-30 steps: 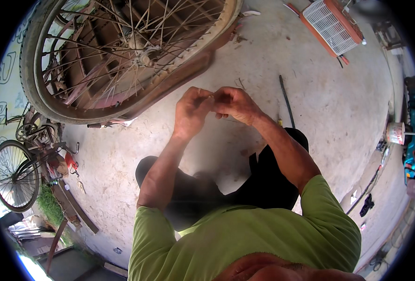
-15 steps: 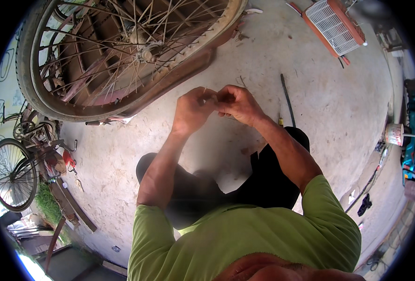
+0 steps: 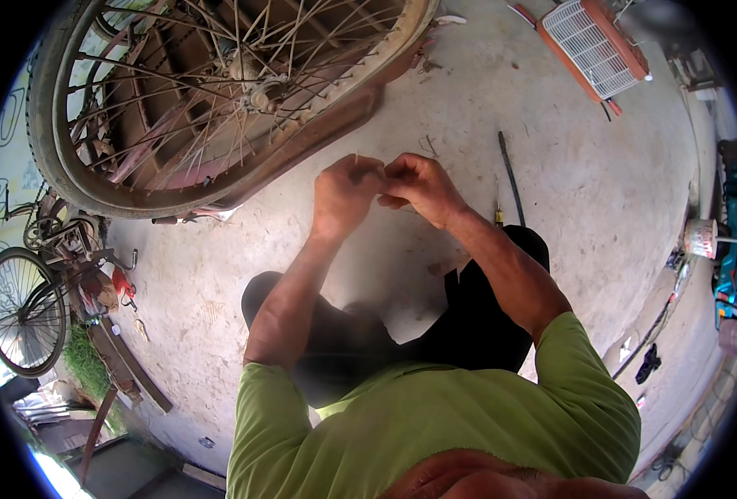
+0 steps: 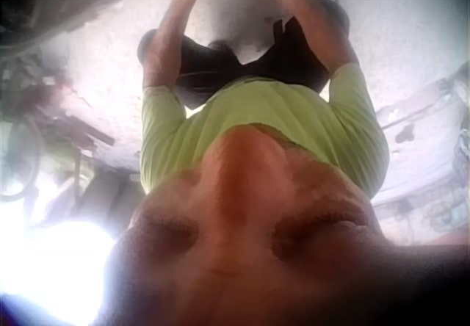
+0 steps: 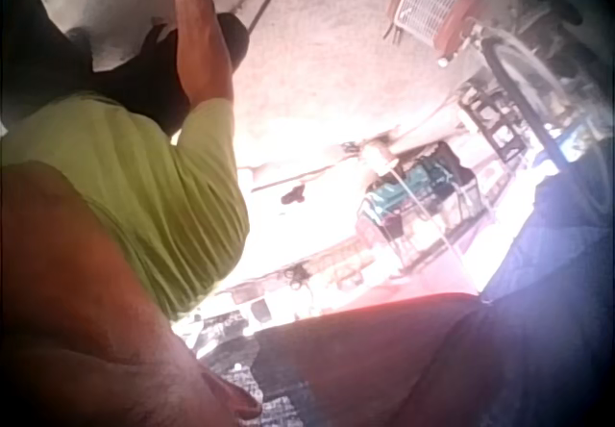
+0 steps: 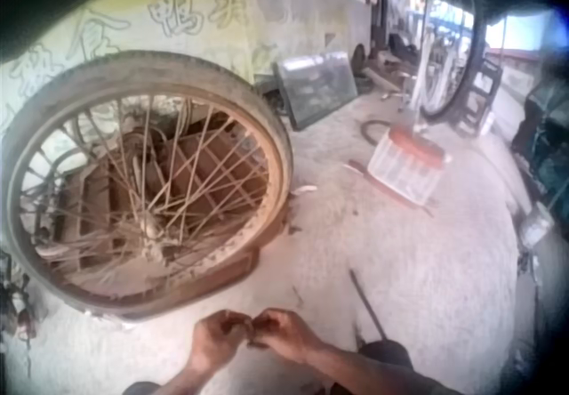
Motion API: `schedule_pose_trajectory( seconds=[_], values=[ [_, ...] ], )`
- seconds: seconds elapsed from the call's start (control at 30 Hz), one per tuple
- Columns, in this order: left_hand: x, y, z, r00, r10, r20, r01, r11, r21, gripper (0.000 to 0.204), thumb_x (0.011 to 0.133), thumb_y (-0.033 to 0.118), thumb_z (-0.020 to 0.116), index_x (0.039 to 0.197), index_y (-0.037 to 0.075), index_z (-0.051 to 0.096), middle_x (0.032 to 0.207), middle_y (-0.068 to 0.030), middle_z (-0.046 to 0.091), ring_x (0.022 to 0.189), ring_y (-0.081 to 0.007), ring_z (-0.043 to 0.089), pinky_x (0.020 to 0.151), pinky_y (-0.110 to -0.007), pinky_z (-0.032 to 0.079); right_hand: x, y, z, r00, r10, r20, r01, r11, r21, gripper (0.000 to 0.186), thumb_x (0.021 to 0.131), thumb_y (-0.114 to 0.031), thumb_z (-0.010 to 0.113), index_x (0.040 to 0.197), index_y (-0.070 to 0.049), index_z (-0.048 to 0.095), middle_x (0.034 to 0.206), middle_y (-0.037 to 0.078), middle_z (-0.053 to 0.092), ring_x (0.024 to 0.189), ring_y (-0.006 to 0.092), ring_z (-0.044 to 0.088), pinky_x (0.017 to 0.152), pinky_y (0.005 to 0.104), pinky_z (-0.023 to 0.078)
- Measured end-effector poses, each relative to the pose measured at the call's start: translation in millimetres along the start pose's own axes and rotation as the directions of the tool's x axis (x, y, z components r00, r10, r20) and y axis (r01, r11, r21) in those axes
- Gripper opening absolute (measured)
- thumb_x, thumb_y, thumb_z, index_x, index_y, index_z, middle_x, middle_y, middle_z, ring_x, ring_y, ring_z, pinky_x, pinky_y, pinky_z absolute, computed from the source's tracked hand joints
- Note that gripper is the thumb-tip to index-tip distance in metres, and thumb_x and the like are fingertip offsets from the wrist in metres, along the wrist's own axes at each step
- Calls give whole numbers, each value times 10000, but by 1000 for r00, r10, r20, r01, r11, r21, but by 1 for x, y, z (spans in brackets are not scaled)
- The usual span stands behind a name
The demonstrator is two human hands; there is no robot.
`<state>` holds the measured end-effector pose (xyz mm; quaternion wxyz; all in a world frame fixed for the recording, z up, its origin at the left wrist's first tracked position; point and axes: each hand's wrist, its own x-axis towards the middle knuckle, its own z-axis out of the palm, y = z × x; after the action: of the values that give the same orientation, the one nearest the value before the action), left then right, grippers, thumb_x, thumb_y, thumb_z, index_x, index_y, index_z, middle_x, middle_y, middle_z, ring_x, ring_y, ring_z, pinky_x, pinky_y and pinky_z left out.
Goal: The person walks through a cluttered workshop and retrieves a tool from a bucket. They then squat down to work on a bicycle wheel, using a tool to pry the tire away from the rim and remove the inner tube. The person continues to manipulate the tire and rim with their hands.
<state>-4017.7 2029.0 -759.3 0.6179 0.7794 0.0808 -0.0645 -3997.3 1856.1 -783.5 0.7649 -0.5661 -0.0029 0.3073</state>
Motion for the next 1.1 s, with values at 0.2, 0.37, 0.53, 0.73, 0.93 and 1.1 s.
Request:
schedule_pose_trajectory(
  seconds=[0.2, 0.37, 0.53, 0.73, 0.93, 1.1],
  values=[
    [1, 7, -1, 996, -90, 17, 91, 990, -105, 169, 858, 92, 609, 952, -6, 710, 772, -50, 689, 705, -90, 614, 655, -240, 491, 1, -2, -3, 998, 66, -3, -65, 995, 78, 334, 883, -274, 749, 996, 13, 620, 898, 90, 676, 802, 180, 705, 717, 292, 575],
    [6, 11, -8, 962, -260, 80, 270, 948, -168, 165, 872, 107, 613, 958, 6, 711, 739, -11, 653, 566, -39, 499, 481, -228, 394, 3, -5, -10, 988, 146, 51, -151, 982, 114, 241, 914, -253, 708, 1033, -54, 644, 935, 67, 694, 780, 151, 692, 676, 257, 542],
    [8, 4, -12, 966, -238, 103, 255, 946, -199, 167, 868, 110, 629, 963, -2, 709, 733, -12, 642, 576, -47, 501, 494, -238, 410, 1, -13, -14, 978, 175, 112, -190, 972, 135, 234, 944, -263, 671, 1063, -63, 647, 951, 67, 697, 762, 140, 686, 660, 258, 538],
    [-4, 14, -2, 986, 163, 22, -163, 946, 279, 173, 853, 103, 669, 1010, 49, 713, 861, -66, 657, 734, -175, 624, 677, -302, 512, 6, -6, -15, 972, 196, 131, -227, 928, 297, 330, 982, -290, 498, 1099, -11, 628, 980, 96, 690, 798, 196, 682, 711, 306, 539],
    [-3, 5, 6, 904, 424, 55, -405, 807, 430, 228, 791, 4, 679, 984, 114, 728, 889, -58, 632, 651, -151, 625, 554, -278, 499, 12, 8, -14, 961, 273, 49, -269, 878, 396, 317, 989, -263, 433, 970, -24, 641, 841, 92, 679, 705, 195, 649, 610, 320, 499],
    [-4, 7, 4, 893, 427, 144, -445, 790, 421, 225, 784, -6, 691, 980, 100, 721, 891, -58, 635, 647, -141, 619, 548, -274, 497, 16, 17, -13, 962, 266, 65, -269, 876, 400, 339, 1004, -286, 437, 899, -32, 636, 711, 83, 641, 592, 178, 588, 538, 308, 439]
  ],
)
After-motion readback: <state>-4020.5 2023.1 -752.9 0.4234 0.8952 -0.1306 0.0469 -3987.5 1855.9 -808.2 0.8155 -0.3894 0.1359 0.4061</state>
